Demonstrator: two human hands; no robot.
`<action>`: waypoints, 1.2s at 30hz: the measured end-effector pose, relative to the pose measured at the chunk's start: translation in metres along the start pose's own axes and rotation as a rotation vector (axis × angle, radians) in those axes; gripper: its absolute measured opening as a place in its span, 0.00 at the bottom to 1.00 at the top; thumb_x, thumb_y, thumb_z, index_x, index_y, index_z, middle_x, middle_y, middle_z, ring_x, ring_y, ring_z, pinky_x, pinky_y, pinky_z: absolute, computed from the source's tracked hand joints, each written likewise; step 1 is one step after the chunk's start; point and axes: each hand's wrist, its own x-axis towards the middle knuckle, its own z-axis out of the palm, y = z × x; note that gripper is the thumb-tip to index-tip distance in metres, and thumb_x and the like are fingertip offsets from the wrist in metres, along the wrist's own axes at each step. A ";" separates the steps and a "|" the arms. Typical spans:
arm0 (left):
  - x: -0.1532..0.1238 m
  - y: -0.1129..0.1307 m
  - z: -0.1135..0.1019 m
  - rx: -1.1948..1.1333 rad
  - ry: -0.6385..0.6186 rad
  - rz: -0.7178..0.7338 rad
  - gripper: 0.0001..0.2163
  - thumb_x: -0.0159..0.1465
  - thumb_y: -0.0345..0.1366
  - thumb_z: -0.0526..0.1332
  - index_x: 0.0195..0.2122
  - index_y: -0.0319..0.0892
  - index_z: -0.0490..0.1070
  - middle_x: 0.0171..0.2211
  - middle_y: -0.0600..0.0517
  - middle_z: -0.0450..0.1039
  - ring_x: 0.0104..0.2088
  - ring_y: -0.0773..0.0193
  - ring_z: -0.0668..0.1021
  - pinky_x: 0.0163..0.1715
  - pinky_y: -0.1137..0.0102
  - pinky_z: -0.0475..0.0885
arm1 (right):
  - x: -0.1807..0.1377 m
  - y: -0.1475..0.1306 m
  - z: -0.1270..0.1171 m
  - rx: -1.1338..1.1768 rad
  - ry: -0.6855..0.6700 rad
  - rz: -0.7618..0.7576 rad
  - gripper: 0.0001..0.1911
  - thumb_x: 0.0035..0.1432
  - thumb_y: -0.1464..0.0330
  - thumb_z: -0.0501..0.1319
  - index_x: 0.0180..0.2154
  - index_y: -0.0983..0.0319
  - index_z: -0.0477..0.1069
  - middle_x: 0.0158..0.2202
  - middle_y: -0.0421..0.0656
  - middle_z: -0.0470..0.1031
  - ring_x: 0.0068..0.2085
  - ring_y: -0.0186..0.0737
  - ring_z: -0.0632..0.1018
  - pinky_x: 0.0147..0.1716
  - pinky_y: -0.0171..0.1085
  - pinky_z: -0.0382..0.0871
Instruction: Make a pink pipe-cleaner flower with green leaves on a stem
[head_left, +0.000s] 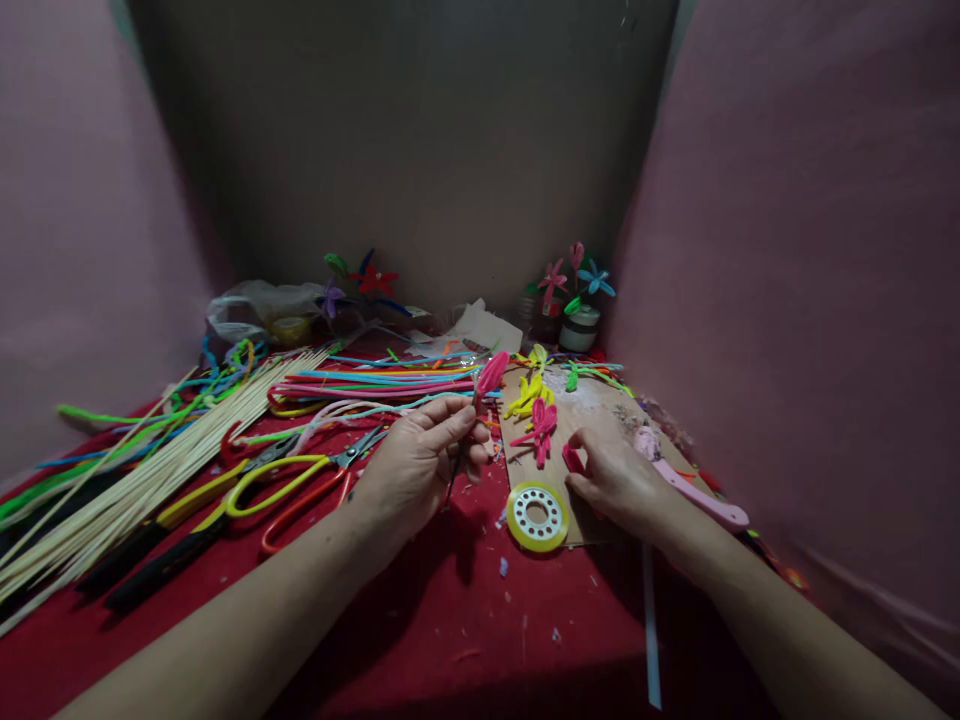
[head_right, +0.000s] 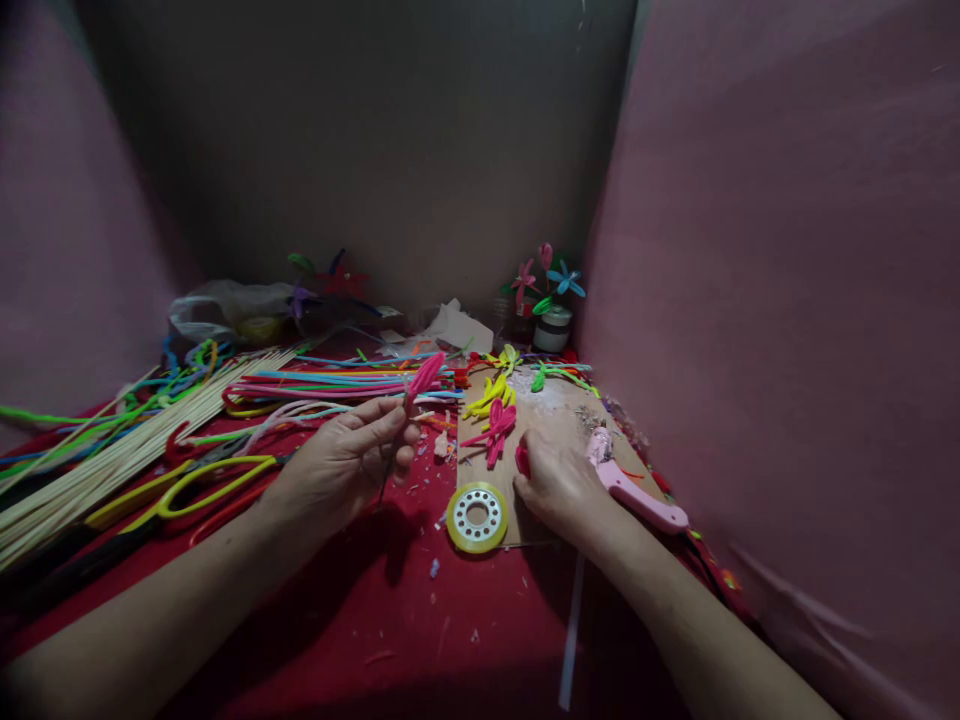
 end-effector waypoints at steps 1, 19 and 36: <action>0.001 0.000 -0.001 -0.015 0.004 -0.014 0.03 0.57 0.28 0.60 0.33 0.38 0.67 0.23 0.53 0.71 0.19 0.71 0.73 0.16 0.78 0.69 | 0.000 0.001 0.003 -0.006 -0.007 0.008 0.12 0.47 0.72 0.57 0.38 0.63 0.68 0.26 0.44 0.72 0.28 0.39 0.71 0.25 0.34 0.54; 0.001 -0.002 -0.005 -0.060 0.026 0.002 0.03 0.57 0.27 0.60 0.32 0.36 0.67 0.25 0.50 0.73 0.25 0.65 0.78 0.19 0.77 0.71 | 0.008 -0.029 -0.014 1.522 0.006 0.043 0.19 0.34 0.73 0.69 0.34 0.65 0.73 0.24 0.40 0.72 0.20 0.28 0.68 0.18 0.31 0.59; 0.002 -0.003 -0.004 -0.092 0.036 -0.026 0.05 0.54 0.28 0.64 0.33 0.36 0.72 0.28 0.52 0.70 0.22 0.72 0.72 0.15 0.78 0.70 | 0.034 -0.061 -0.005 1.800 -0.255 -0.219 0.10 0.38 0.77 0.65 0.27 0.61 0.68 0.25 0.36 0.69 0.24 0.29 0.68 0.25 0.30 0.61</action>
